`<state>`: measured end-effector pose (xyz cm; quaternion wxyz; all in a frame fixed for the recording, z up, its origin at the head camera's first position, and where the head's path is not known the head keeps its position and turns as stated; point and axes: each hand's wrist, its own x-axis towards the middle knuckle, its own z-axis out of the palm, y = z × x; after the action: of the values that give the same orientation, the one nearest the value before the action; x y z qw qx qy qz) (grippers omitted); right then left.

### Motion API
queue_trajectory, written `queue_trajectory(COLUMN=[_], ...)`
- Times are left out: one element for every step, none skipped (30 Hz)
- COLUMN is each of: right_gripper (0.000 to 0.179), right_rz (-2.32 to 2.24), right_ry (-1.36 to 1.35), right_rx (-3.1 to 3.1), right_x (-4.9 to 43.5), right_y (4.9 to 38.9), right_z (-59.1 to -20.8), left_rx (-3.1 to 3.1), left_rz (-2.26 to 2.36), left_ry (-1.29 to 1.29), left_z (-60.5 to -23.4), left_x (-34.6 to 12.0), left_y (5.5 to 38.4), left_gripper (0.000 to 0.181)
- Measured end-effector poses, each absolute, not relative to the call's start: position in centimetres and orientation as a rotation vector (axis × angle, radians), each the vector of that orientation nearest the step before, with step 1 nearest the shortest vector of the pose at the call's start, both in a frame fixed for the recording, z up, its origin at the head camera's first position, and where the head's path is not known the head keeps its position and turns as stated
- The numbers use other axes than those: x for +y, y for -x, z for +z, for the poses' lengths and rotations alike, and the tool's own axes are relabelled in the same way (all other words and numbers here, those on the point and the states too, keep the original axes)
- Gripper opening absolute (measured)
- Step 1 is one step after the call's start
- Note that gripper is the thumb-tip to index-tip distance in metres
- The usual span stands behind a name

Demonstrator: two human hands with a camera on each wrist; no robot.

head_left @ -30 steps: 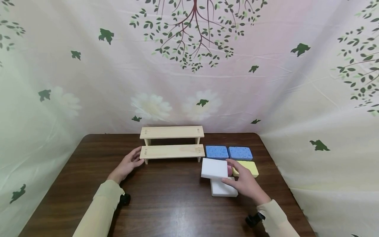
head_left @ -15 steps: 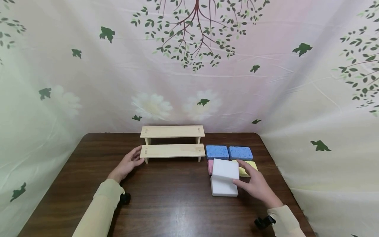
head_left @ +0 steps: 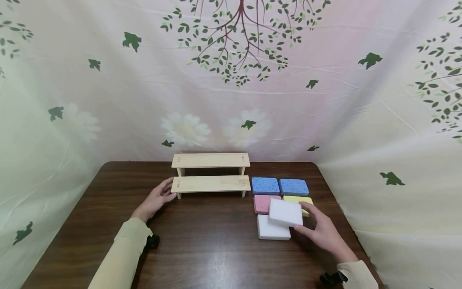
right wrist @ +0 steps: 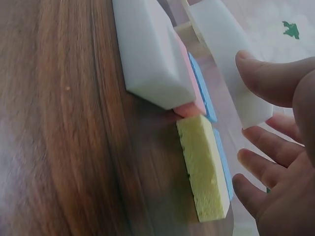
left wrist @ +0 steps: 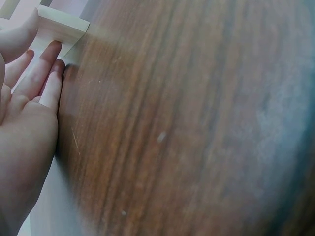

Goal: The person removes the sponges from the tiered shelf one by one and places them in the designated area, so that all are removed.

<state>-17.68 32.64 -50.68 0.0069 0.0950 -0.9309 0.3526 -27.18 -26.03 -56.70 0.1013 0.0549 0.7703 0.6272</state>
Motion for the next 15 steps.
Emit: queue_trajectory(right_gripper=[0.081, 0.081, 0.081, 0.081, 0.081, 0.081, 0.080, 0.080, 0.080, 0.080, 0.080, 0.080, 0.080, 0.080, 0.081], right_rz=[1.103, 1.106, 1.109, 1.106, 1.101, 1.097, 1.097, 1.097, 1.092, 1.090, 1.090, 1.091, 1.093, 1.082, 1.077], right_ry=[-0.290, -0.287, -0.280, -0.272, -0.262, -0.270, -0.279, -0.291, -0.296, -0.300, -0.302, -0.303, -0.297, -0.289, -0.280], right_rx=[-2.913, -2.914, -2.915, -2.915, -2.914, -2.910, -2.904, -2.897, -2.891, -2.888, -2.889, -2.896, -2.904, -2.913, -2.921], right_x=[32.8, 33.0, 33.1, 33.3, 33.5, 33.7, 33.8, 34.0, 34.2, 34.4, 34.6, 34.7, 34.9, 35.1, 35.3], right_y=[17.6, 17.5, 17.4, 17.3, 17.2, 17.2, 17.1, 17.0, 16.9, 16.8, 16.7, 16.6, 16.5, 16.4, 16.3], right_z=[-50.7, -50.7, -50.7, -50.7, -50.7, -50.7, -50.7, -50.7, -50.6, -50.6, -50.6, -50.6, -50.6, -50.6, -50.6], left_rx=[2.274, 2.274, 2.273, 2.275, 2.277, 2.281, 2.284, 2.287, 2.291, 2.294, 2.295, 2.297, 2.300, 2.302, 2.301], left_rz=[1.853, 1.852, 1.851, 1.849, 1.846, 1.844, 1.842, 1.839, 1.835, 1.830, 1.830, 1.828, 1.821, 1.818, 1.819], left_ry=[-0.162, -0.162, -0.159, -0.158, -0.158, -0.158, -0.157, -0.157, -0.158, -0.158, -0.151, -0.145, -0.148, -0.148, -0.148], left_z=[-56.7, -56.7, -56.6, -56.6, -56.7, -56.7, -56.7, -56.7, -56.8, -56.8, -56.8, -56.9, -57.0, -57.0, -57.0], left_x=[-26.0, -26.0, -26.0, -26.0, -26.0, -26.0, -26.0, -26.0, -26.1, -26.1, -26.1, -26.1, -26.1, -26.1, -26.1], left_y=[27.2, 27.2, 27.2, 27.1, 27.2, 27.2, 27.2, 27.2, 27.2, 27.3, 27.3, 27.4, 27.4, 27.4, 27.4], left_gripper=[0.078, 0.078, 0.078, 0.078, 0.078, 0.078, 0.077, 0.077, 0.077, 0.077, 0.077, 0.077, 0.077, 0.077, 0.078])
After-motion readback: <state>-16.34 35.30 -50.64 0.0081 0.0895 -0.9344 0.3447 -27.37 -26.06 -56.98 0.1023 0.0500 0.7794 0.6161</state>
